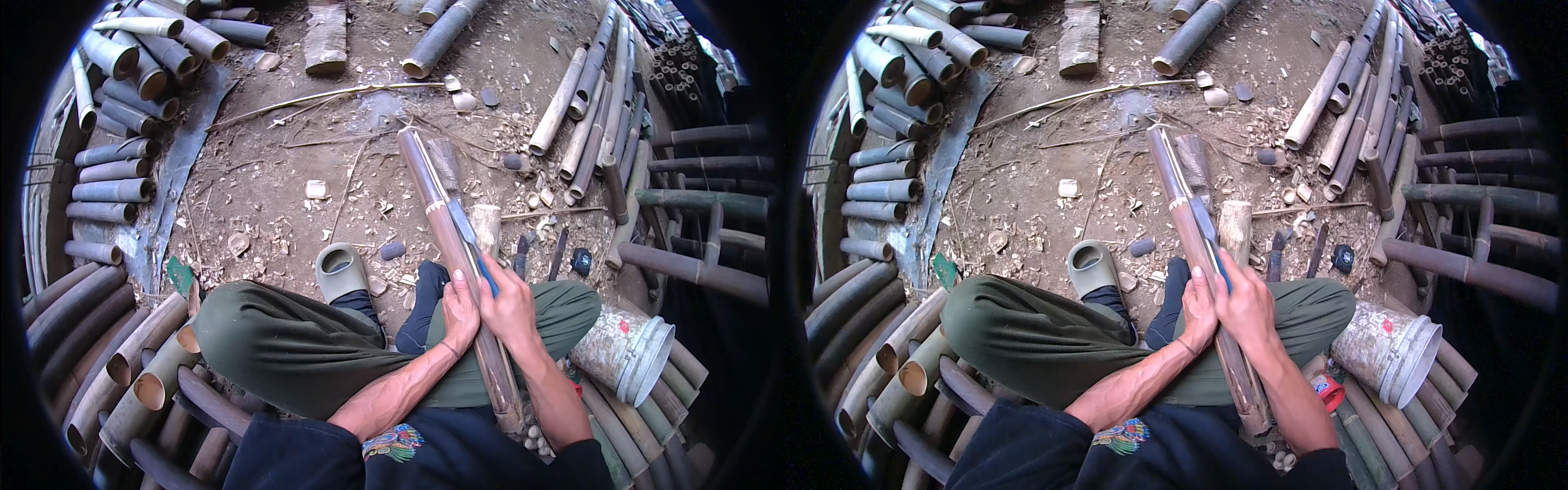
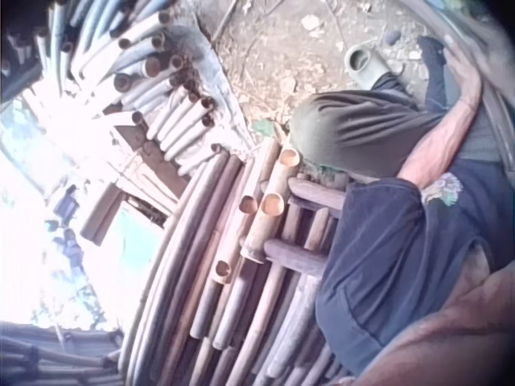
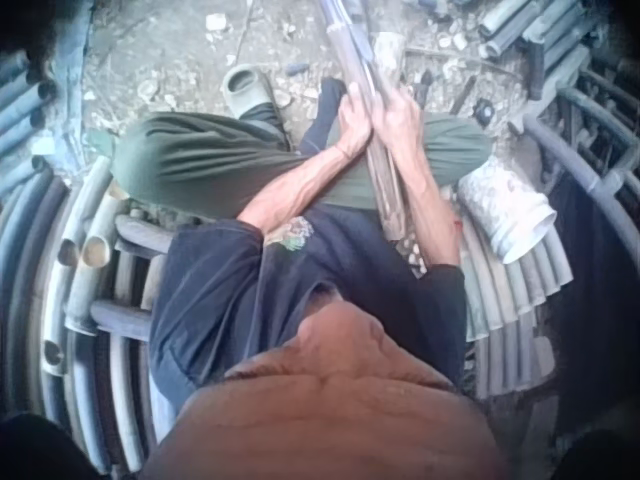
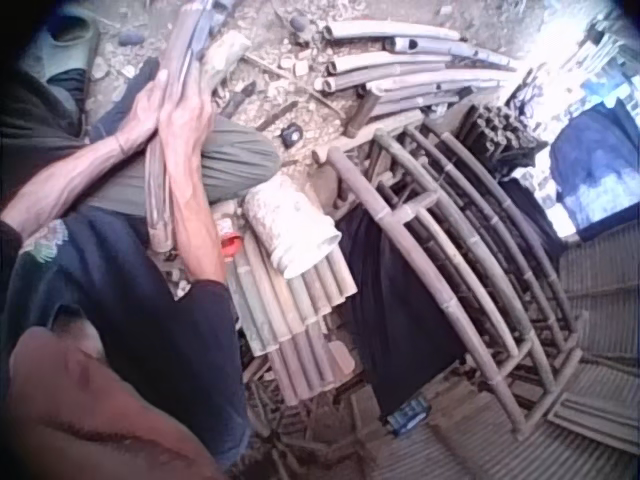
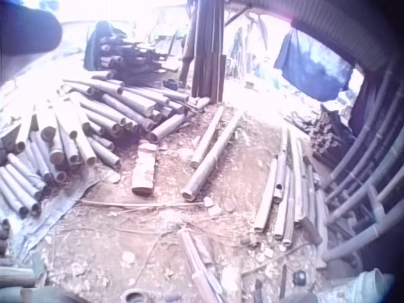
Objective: The person sits on the ground and uses a machete to split long bamboo poles into thin strips. They repeatedly strike the bamboo against a wooden block to drive the blade through the material, then pull the resulting strips apart by hand.
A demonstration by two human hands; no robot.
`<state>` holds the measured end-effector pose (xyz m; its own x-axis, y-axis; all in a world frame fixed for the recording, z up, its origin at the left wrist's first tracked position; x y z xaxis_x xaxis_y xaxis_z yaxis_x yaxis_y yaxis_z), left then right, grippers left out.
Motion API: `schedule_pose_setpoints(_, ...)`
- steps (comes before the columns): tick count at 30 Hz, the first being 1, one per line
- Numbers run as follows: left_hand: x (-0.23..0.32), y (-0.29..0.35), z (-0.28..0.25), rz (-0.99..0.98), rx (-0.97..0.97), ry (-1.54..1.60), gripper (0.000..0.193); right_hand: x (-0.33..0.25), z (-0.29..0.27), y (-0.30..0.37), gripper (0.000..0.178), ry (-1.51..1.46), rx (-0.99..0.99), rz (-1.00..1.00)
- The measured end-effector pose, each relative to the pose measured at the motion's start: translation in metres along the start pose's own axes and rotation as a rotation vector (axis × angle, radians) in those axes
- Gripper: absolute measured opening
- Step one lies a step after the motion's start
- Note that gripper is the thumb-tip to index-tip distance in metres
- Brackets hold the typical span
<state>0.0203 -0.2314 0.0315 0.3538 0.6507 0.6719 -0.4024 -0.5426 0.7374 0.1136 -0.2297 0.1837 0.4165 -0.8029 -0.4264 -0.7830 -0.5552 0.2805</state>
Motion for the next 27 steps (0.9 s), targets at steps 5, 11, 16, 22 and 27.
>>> schedule_pose_setpoints(5, 0.004, 0.004, -0.002, 0.048, 0.021, 0.065, 0.077, 0.011, 0.002, 0.0, 0.039, -0.085, 0.131, -0.121)
schedule_pose_setpoints(11, 0.013, 0.003, 0.005, 0.027, 0.047, 0.044, 0.075, 0.007, 0.005, -0.021, 0.04, -0.034, 0.123, -0.065)
schedule_pose_setpoints(16, 0.007, -0.001, -0.002, 0.044, 0.059, 0.059, 0.075, 0.01, 0.011, -0.017, 0.042, -0.029, 0.138, -0.169)
schedule_pose_setpoints(22, 0.004, 0.002, -0.002, 0.031, 0.083, -0.01, 0.077, -0.01, 0.057, -0.122, 0.04, 0.04, 0.125, -0.096)
schedule_pose_setpoints(27, 0.018, 0.01, -0.004, -0.031, 0.025, 0.085, 0.074, -0.021, 0.068, -0.18, 0.042, -0.052, 0.071, -0.067)
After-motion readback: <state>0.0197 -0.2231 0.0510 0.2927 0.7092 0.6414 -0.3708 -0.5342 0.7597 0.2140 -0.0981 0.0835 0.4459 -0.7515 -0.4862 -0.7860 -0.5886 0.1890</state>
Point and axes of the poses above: each hand's wrist, its own y-axis away from the middle knuckle, its own z-axis out of the palm, x = y × z, the point moved 6 cm from there along -y, towards the middle knuckle, and after that the axes turned 5 degrees about x, right-handed, at the moved point
